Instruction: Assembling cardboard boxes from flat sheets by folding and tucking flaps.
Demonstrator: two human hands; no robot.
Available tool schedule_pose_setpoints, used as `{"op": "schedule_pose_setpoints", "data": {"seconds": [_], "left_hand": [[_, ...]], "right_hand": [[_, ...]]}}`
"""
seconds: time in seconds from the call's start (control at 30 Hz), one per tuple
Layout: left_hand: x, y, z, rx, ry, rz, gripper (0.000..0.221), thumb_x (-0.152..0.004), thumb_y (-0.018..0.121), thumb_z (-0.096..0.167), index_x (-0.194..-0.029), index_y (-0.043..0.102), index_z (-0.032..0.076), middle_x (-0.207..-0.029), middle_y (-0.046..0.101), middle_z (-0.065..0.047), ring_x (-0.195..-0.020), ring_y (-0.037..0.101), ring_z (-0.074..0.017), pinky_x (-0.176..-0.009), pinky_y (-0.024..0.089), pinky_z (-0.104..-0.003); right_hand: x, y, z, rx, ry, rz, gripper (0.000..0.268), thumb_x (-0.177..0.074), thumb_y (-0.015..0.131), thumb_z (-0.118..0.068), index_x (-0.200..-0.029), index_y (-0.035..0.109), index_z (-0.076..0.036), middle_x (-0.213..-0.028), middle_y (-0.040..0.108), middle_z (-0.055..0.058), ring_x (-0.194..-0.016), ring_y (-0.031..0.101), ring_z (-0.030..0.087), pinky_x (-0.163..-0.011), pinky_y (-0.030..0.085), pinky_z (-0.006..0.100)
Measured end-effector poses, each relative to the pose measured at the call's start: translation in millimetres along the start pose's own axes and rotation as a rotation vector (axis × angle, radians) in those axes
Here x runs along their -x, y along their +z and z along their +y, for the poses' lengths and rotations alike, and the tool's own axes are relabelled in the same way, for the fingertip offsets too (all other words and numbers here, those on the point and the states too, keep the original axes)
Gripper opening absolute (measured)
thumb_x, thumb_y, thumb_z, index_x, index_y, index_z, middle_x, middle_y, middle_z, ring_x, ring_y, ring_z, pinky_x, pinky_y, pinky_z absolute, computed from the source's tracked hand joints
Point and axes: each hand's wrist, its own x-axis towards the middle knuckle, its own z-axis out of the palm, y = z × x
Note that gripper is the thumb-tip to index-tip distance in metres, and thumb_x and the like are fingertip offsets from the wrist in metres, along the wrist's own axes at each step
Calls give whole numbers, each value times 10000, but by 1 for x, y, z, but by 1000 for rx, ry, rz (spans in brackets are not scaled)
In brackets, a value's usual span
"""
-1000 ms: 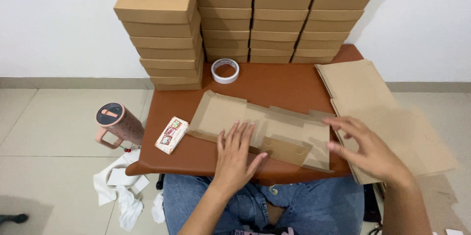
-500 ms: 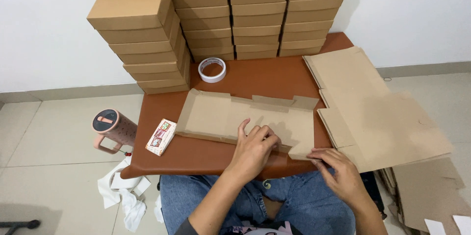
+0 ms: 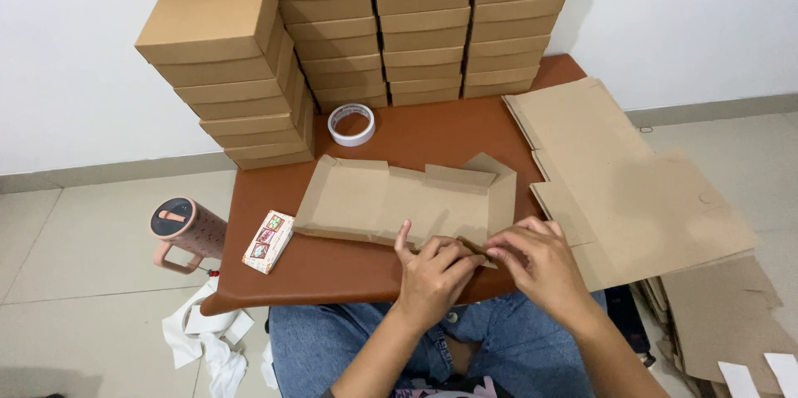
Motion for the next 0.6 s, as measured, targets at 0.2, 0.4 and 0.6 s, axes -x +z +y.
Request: {"op": "schedule_pose_setpoints", "data": {"seconds": [0.2,0.4,0.6], "left_hand": [[18,15,-5,-156,77,152,101,-901,743,202,-976,785,254,-869,665,128,-924,606,-58,-1162,56,-532],[19,19,-5,-173,83,209,77,-886,761,197,-931,778,257,-858,667,134,-906,607,-49,-1150,102,-488],[29,29,-11,-157,110,238,106,-864,795,192,-925,776,276,-873,691,159,-846,579,-41,-1144,128,-467]], "right_hand": [[-27,-11,-16,119,-171,-244,123,-832,679,-132,-849,794,-172,-812,776,-54,-836,630,110,-855,419,312],[-45,-18,-21,211,-207,-390,98,-810,669,-124,-796,764,-143,-830,765,-34,-894,643,150,-940,445,354],[-55,-17,-18,219,-100,-577,169,-855,617,-98,-763,749,-151,-780,763,-50,-804,620,117,-1010,369,318]]}}
